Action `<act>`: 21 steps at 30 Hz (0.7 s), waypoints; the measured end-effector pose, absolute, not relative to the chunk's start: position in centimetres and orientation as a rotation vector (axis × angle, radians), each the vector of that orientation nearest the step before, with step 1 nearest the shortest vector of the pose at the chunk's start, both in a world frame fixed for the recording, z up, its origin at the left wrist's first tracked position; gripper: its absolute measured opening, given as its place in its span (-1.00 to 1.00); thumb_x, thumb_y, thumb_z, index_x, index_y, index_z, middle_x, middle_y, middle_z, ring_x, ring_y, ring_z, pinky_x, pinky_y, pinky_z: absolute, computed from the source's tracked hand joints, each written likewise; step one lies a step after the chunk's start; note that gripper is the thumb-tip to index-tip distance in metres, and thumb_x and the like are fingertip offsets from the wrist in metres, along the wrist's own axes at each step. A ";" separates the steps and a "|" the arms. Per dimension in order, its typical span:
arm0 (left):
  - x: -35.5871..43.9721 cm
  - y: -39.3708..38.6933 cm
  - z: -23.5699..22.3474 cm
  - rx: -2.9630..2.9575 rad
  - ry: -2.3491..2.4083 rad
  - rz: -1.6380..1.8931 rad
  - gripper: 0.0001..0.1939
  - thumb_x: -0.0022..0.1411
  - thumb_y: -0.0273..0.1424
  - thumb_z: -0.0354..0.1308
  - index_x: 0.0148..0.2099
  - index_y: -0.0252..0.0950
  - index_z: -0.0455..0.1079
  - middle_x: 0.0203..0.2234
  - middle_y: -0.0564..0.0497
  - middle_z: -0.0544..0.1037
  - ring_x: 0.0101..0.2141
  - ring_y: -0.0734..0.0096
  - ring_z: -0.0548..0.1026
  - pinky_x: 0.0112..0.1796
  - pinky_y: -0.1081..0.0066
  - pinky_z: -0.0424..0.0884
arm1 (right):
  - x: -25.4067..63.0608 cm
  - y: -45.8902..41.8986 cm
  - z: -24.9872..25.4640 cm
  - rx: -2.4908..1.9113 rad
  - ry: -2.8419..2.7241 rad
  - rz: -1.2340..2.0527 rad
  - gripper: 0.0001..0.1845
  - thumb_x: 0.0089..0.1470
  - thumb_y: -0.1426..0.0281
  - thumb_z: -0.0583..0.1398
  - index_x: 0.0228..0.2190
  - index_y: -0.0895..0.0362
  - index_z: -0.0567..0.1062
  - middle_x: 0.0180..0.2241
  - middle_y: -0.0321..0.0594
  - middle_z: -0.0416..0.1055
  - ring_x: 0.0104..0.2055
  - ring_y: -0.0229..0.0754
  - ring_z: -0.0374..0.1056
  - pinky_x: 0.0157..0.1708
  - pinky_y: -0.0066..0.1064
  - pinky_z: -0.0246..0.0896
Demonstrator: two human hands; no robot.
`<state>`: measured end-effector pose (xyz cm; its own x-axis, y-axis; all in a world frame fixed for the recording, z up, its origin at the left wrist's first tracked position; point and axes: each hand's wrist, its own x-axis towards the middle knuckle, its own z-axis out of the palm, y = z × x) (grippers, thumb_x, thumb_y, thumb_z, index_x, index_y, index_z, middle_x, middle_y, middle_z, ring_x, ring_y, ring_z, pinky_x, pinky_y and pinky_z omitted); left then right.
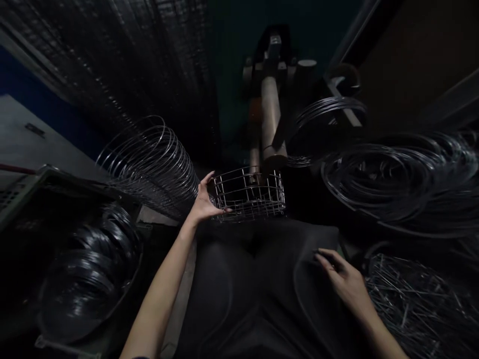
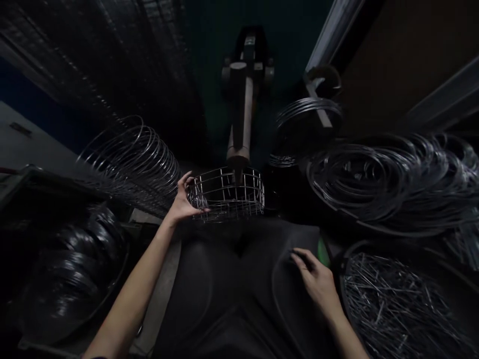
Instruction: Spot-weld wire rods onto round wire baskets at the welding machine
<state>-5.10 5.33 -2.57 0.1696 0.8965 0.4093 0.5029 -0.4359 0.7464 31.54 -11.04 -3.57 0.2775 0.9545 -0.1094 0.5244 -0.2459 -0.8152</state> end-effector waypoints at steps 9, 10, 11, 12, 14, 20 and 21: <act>-4.7 1.7 0.6 2.273 1.302 0.957 -0.14 -0.25 -0.21 0.48 0.14 -0.13 0.25 0.10 -0.13 0.10 0.13 -0.02 0.14 0.13 0.00 0.18 | 21.2 -2.4 8.8 -1.457 -1.695 1.637 -0.66 -0.01 0.13 0.25 -0.34 0.15 0.57 -0.41 -0.23 0.52 -0.34 -0.16 0.42 -0.34 -0.42 0.27; -4.3 1.5 0.8 2.289 1.297 0.920 -0.17 -0.23 -0.23 0.48 0.12 -0.12 0.28 0.10 -0.12 0.07 0.13 -0.02 0.13 0.12 0.01 0.19 | 20.4 -1.6 8.8 -1.480 -1.761 1.601 -0.70 0.01 0.16 0.24 -0.35 0.15 0.58 -0.42 -0.23 0.52 -0.35 -0.17 0.42 -0.35 -0.43 0.26; -3.9 1.4 1.1 2.304 1.296 0.897 -0.19 -0.23 -0.24 0.47 0.12 -0.11 0.29 0.11 -0.12 0.06 0.14 -0.02 0.12 0.12 0.01 0.20 | 19.7 -0.9 8.6 -1.520 -1.853 1.505 -0.73 0.03 0.20 0.23 -0.37 0.14 0.58 -0.43 -0.24 0.52 -0.35 -0.17 0.42 -0.36 -0.43 0.25; -3.5 1.5 1.3 2.319 1.298 0.890 -0.18 -0.23 -0.25 0.47 0.13 -0.11 0.29 0.10 -0.12 0.05 0.13 -0.02 0.12 0.12 0.00 0.20 | 19.2 -0.5 8.3 -1.560 -1.966 1.343 -0.76 0.06 0.23 0.22 -0.38 0.14 0.59 -0.43 -0.24 0.53 -0.34 -0.17 0.43 -0.35 -0.44 0.24; -2.7 1.8 1.5 2.347 1.307 0.897 -0.17 -0.21 -0.22 0.47 0.15 -0.12 0.29 0.09 -0.14 0.05 0.13 -0.05 0.11 0.11 -0.03 0.19 | 18.8 -0.3 7.7 -1.608 -2.210 0.890 -0.79 0.12 0.27 0.20 -0.35 0.13 0.59 -0.38 -0.22 0.54 -0.32 -0.17 0.44 -0.34 -0.44 0.23; -0.6 2.6 1.7 2.320 1.298 0.930 -0.15 -0.23 -0.27 0.46 0.16 -0.10 0.26 0.08 -0.14 0.06 0.10 -0.05 0.12 0.09 -0.04 0.22 | 20.2 -2.0 6.1 -1.474 -2.707 -0.044 -0.61 0.16 0.27 0.18 0.00 0.13 0.45 -0.08 -0.09 0.49 -0.42 -0.15 0.46 -0.56 -0.42 0.18; -0.3 2.6 1.7 2.294 1.306 0.931 -0.16 -0.24 -0.31 0.47 0.14 -0.09 0.27 0.08 -0.13 0.07 0.10 -0.04 0.13 0.09 -0.04 0.23 | 20.6 -2.1 5.9 -1.450 -2.727 -0.108 -0.60 0.16 0.32 0.17 0.03 0.11 0.43 -0.04 -0.10 0.47 -0.45 -0.17 0.46 -0.58 -0.41 0.18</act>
